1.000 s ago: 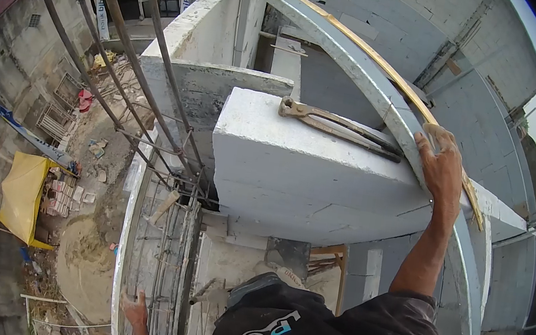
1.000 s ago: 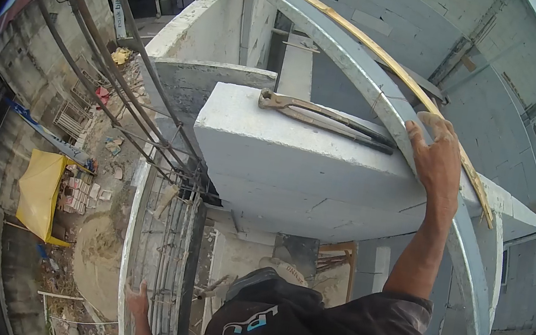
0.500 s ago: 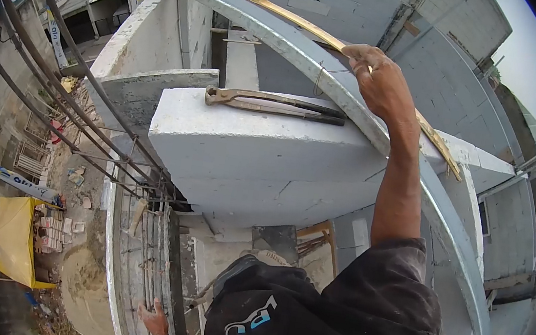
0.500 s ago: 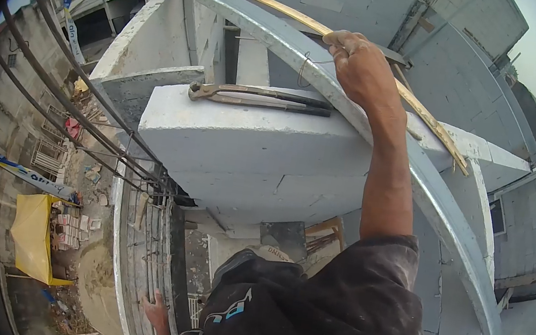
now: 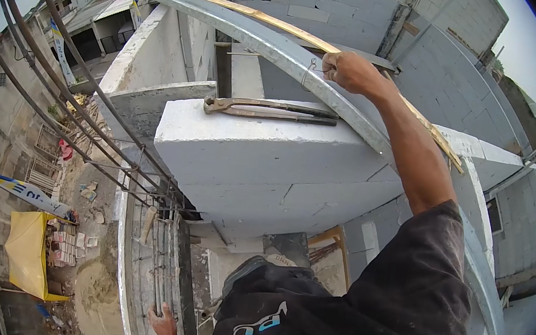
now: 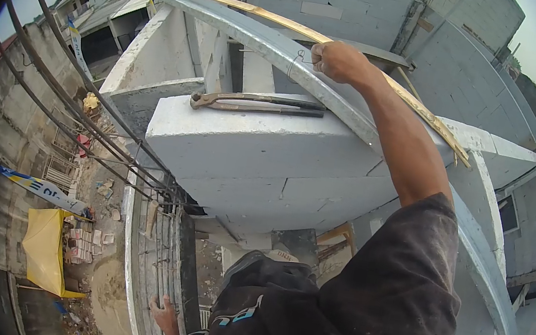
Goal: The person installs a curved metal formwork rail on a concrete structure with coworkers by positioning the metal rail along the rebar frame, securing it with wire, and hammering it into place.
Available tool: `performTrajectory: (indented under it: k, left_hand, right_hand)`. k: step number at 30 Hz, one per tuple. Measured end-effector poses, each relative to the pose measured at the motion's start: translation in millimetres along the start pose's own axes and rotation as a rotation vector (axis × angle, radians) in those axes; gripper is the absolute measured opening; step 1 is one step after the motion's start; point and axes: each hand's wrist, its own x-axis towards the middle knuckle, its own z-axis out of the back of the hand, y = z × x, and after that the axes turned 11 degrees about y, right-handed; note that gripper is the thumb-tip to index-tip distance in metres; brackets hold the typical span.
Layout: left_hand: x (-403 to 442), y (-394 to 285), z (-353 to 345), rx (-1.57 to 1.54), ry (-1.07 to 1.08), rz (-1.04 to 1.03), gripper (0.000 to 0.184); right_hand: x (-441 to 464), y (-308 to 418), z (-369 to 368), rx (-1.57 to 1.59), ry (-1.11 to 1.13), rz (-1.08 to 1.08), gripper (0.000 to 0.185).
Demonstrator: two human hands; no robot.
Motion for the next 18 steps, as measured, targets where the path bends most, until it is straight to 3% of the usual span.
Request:
performTrajectory:
  k: [6, 8, 12, 15, 18]
  left_hand:
    - [3.5, -14.8, 24.5, -0.143, -0.110, -0.060, 0.066]
    - [7.9, -50.7, 49.9, -0.137, -0.171, -0.143, 0.063]
    - [14.7, -181.7, 92.4, -0.491, -0.147, -0.475, 0.067]
    - [9.6, -288.9, 120.4, -0.594, -0.074, -0.788, 0.068]
    - [-1.7, -389.5, 141.2, -0.479, 0.062, -1.090, 0.062]
  right_hand:
    - [-8.7, 1.1, 3.2, 0.105, 0.052, -0.133, 0.026]
    - [-19.0, 4.5, 27.4, 0.167, 0.145, -0.045, 0.027]
    - [-8.6, -25.6, 30.2, 0.214, 0.227, 0.252, 0.032]
    - [-13.5, -23.4, 37.9, 0.336, 0.274, 0.076, 0.033]
    - [-0.6, -67.8, 26.1, 0.426, 0.457, 0.162, 0.042]
